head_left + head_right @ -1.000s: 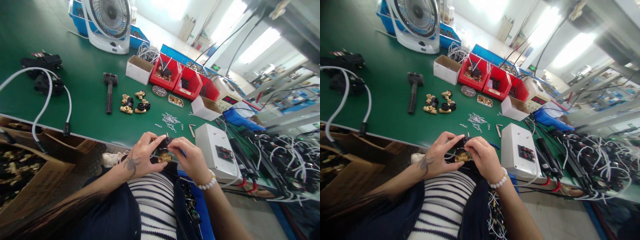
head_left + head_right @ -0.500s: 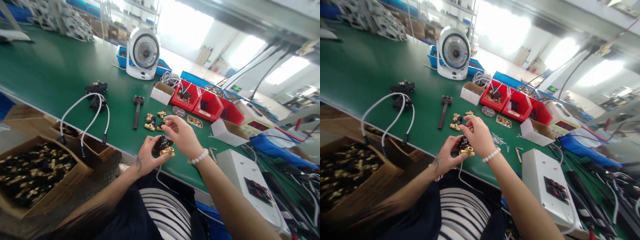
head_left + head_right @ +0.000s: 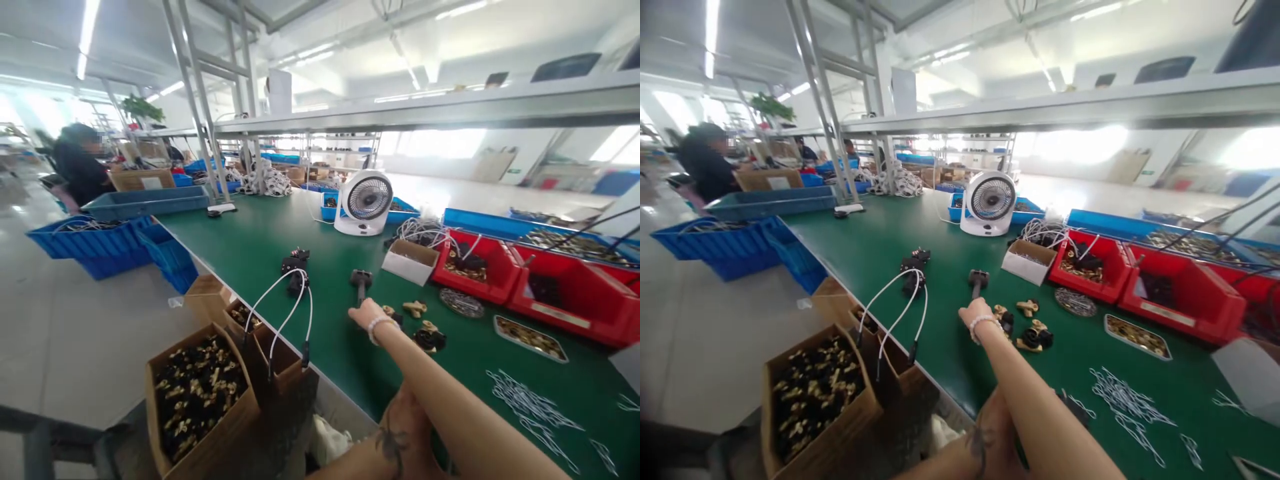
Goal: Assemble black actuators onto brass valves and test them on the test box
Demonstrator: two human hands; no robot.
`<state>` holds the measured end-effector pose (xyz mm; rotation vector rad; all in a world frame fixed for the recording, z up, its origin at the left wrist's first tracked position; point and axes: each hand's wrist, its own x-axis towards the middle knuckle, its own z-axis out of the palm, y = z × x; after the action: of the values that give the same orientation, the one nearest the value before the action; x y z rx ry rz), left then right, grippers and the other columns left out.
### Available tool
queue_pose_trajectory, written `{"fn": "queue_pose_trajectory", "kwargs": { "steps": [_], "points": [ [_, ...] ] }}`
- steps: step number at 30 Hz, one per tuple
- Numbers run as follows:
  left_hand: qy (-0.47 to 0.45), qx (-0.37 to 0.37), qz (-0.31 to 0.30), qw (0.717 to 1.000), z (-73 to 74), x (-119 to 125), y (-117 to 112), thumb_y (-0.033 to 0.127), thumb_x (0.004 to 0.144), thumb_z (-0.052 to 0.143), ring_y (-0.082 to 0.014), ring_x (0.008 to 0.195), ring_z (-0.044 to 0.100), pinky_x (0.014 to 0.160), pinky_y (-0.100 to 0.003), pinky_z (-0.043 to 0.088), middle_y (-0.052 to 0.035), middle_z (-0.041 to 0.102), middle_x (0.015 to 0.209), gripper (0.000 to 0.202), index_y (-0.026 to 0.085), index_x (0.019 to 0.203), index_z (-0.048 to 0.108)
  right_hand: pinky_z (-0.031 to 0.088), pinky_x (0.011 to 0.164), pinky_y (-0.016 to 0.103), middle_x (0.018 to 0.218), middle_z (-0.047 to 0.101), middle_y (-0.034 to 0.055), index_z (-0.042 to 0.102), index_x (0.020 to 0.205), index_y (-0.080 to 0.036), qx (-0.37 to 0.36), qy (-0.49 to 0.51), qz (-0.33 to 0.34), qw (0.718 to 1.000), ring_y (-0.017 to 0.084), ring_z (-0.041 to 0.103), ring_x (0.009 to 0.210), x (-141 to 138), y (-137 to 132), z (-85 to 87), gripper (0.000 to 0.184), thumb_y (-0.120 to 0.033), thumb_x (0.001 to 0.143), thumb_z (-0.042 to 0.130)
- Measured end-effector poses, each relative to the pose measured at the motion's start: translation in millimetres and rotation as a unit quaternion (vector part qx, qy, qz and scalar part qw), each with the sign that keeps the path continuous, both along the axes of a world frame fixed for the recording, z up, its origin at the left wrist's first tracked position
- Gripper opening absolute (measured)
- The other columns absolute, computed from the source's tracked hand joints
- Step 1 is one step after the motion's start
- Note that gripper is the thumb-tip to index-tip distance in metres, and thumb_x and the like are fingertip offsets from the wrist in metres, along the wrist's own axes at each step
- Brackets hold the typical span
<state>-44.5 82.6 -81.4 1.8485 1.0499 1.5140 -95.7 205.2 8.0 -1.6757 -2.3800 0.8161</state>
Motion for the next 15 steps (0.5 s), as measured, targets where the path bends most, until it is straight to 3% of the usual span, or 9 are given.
{"fn": "queue_pose_trajectory", "kwargs": {
  "steps": [3,5,7,9,10,12,15],
  "points": [
    [-0.052,-0.012,0.007,0.999,-2.4,1.6,-0.2,0.054,0.041,0.089,-0.0326,0.109,0.060,0.094,-0.045,0.056,-0.0124,0.057,0.122,0.097,0.021,0.128,0.061,0.047,0.052,0.022,0.069,0.055,-0.0009,0.058,0.083,-0.012,-0.067,0.110,-0.018,0.992,0.009,0.051,0.054,14.3,-8.7,24.3,0.019,-0.021,0.099,0.052],
    [-0.043,-0.034,0.008,0.998,-3.9,1.3,-0.2,0.052,0.038,0.090,-0.0288,0.100,0.062,0.085,-0.042,0.059,-0.0108,0.057,0.113,0.098,0.022,0.127,0.061,0.042,0.047,0.020,0.060,0.046,-0.0038,0.053,0.080,-0.015,-0.089,0.182,-0.018,0.979,0.008,0.043,0.047,36.9,-24.7,42.7,0.019,-0.017,0.097,0.045],
    [-0.032,-0.044,0.013,0.998,-2.8,0.0,-2.0,0.048,0.040,0.090,-0.0259,0.095,0.063,0.082,-0.040,0.060,-0.0095,0.056,0.110,0.098,0.022,0.129,0.060,0.041,0.048,0.019,0.060,0.046,-0.0046,0.053,0.092,-0.018,-0.078,0.261,-0.023,0.962,0.010,0.044,0.050,73.8,-47.1,57.3,0.010,-0.024,0.096,0.047],
    [-0.018,-0.054,0.021,0.998,1.8,-0.2,-6.8,0.042,0.044,0.090,-0.0248,0.098,0.062,0.087,-0.039,0.059,-0.0091,0.056,0.112,0.095,0.020,0.130,0.058,0.044,0.050,0.020,0.062,0.053,-0.0021,0.055,0.096,-0.020,-0.052,0.374,-0.024,0.926,0.013,0.049,0.055,121.8,-72.9,66.3,0.027,-0.045,0.087,0.063],
    [-0.013,-0.065,0.025,0.997,4.9,0.7,-10.1,0.039,0.047,0.090,-0.0245,0.101,0.062,0.090,-0.038,0.058,-0.0089,0.056,0.113,0.092,0.020,0.132,0.057,0.044,0.047,0.022,0.062,0.054,-0.0014,0.056,0.095,-0.021,-0.044,0.399,-0.034,0.915,0.013,0.048,0.052,147.5,-86.7,69.1,0.036,-0.056,0.085,0.063],
    [-0.016,-0.104,0.039,0.994,10.6,5.5,-16.8,0.038,0.056,0.087,-0.0228,0.102,0.062,0.091,-0.037,0.058,-0.0088,0.054,0.114,0.085,0.018,0.132,0.055,0.039,0.039,0.022,0.058,0.052,-0.0016,0.058,0.092,-0.022,-0.035,0.393,-0.051,0.917,0.012,0.041,0.043,196.9,-115.4,71.6,0.047,-0.069,0.084,0.057],
    [-0.047,-0.134,0.015,0.990,14.3,19.5,-24.5,0.034,0.067,0.080,-0.0240,0.109,0.058,0.095,-0.040,0.056,-0.0107,0.050,0.120,0.077,0.017,0.136,0.050,0.029,0.035,0.020,0.053,0.047,-0.0020,0.060,0.085,-0.021,-0.012,0.301,-0.112,0.947,0.011,0.037,0.041,255.3,-158.5,68.8,0.049,-0.070,0.085,0.057]
  ]
}}
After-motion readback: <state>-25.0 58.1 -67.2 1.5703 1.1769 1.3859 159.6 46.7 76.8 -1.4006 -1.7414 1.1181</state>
